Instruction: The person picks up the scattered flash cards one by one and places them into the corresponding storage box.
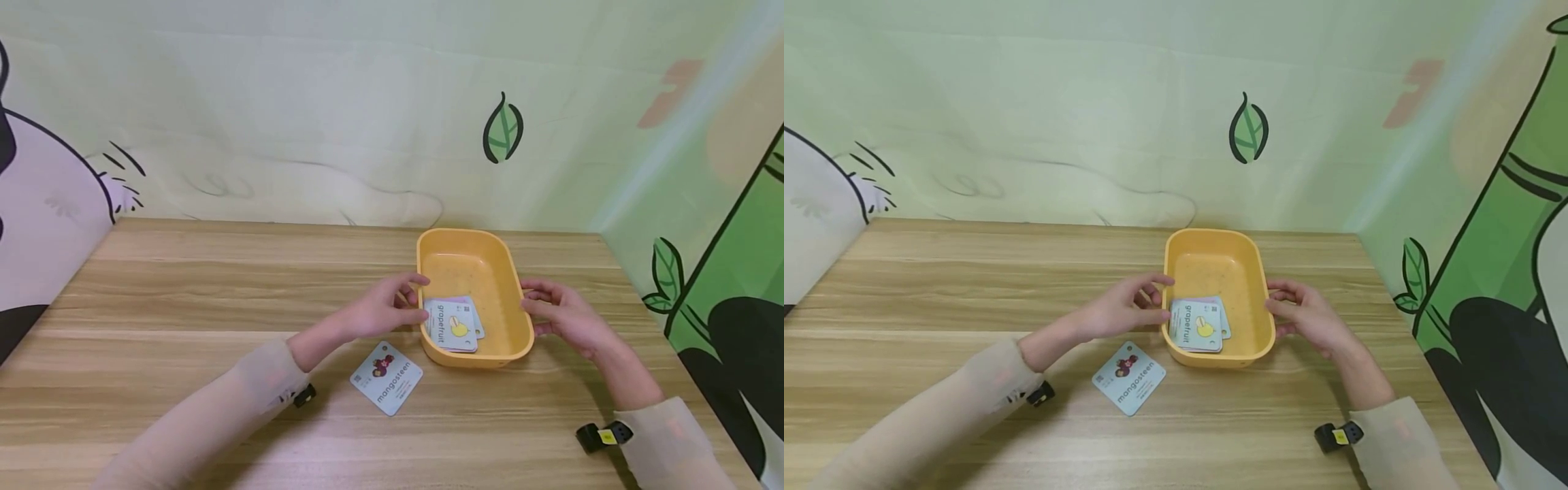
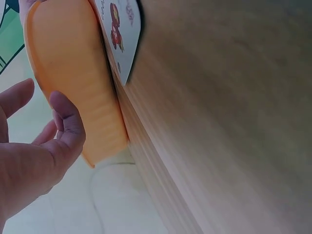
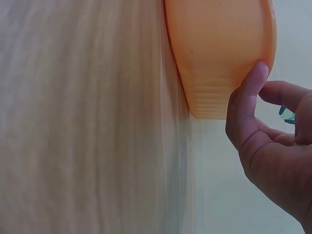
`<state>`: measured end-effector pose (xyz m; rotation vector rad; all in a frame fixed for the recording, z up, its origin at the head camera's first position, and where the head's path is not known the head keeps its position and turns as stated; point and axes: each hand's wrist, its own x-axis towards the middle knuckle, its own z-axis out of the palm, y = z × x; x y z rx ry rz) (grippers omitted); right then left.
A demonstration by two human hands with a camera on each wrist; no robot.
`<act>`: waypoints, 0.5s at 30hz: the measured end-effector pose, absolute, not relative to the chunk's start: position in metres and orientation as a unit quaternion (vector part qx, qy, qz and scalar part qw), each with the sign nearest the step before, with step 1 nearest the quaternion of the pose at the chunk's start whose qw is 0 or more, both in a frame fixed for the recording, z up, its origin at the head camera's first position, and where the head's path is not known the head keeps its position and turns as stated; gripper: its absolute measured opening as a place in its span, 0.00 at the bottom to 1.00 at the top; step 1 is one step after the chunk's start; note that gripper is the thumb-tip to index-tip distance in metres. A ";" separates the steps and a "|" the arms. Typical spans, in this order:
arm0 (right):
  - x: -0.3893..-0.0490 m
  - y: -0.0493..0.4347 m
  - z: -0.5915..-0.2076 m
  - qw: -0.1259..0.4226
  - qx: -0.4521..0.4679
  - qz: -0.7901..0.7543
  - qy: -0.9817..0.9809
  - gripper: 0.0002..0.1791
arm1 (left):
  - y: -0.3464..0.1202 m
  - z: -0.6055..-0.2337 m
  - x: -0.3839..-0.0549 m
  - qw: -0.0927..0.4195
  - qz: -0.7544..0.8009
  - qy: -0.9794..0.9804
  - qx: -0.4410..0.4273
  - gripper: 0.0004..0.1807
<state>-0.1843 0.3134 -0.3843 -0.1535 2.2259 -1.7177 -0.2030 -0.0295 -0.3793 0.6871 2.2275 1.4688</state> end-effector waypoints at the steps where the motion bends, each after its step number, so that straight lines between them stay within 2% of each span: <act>1: -0.184 0.313 -0.384 0.162 -0.054 -0.602 0.780 0.31 | -0.030 -0.379 -0.202 0.193 0.530 0.790 0.241 0.31; 9: -0.184 0.312 -0.384 0.164 -0.053 -0.603 0.779 0.31 | -0.041 -0.379 -0.197 0.190 0.558 0.775 0.229 0.17; 15: -0.183 0.312 -0.382 0.166 -0.050 -0.601 0.780 0.31 | -0.054 -0.382 -0.195 0.192 0.501 0.800 0.269 0.18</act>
